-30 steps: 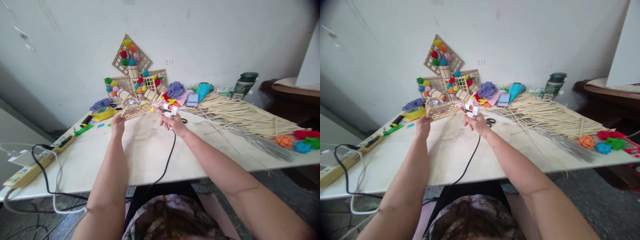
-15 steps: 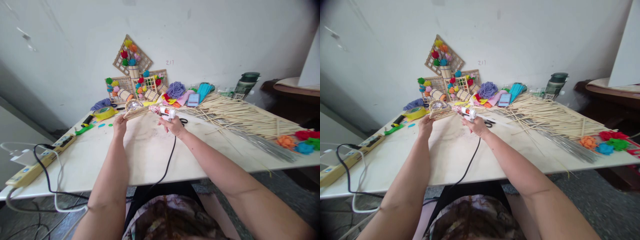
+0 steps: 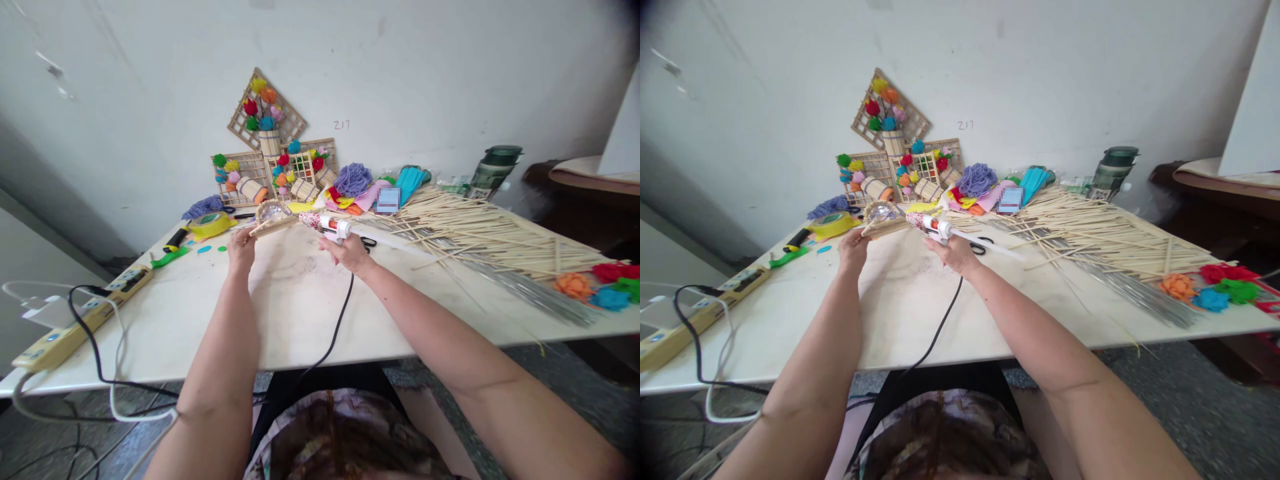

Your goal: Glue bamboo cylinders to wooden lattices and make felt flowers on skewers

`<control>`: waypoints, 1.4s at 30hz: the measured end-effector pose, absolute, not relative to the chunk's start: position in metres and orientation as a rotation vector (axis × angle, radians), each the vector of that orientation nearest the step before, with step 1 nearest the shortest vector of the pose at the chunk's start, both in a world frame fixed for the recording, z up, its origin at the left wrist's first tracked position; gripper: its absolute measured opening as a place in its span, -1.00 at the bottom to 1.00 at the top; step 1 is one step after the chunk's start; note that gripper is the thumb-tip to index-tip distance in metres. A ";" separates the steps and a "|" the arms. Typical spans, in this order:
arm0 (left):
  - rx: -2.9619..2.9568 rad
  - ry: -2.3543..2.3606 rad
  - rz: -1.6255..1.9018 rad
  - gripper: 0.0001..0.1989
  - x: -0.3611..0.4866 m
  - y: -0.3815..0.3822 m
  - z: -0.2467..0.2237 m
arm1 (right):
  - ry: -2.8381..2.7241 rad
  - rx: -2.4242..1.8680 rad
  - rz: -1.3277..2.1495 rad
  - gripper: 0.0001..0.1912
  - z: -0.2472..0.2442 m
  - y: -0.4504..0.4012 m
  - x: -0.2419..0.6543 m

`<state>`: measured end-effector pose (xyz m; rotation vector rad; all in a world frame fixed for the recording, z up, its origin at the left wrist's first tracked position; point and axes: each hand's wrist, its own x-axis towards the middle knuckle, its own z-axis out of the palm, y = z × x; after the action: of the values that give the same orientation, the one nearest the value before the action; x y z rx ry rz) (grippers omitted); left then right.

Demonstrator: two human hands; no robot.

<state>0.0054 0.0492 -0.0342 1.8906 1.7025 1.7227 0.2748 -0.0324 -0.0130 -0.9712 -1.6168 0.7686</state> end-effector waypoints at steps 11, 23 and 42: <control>1.961 1.693 1.692 -0.75 0.003 0.049 -0.036 | -1.655 -1.073 0.736 -0.68 -0.008 -0.036 0.276; 1.943 1.730 1.707 -0.75 0.008 0.047 -0.034 | -1.642 -1.101 0.742 -0.65 -0.008 -0.037 0.276; 1.943 1.682 1.713 -0.78 0.008 0.046 -0.032 | -1.683 -1.059 0.686 -0.71 -0.009 -0.035 0.277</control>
<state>0.0077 0.0456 -0.0323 1.9433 1.6824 1.7130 0.2769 -0.0351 -0.0095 -1.0594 -1.6833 0.6856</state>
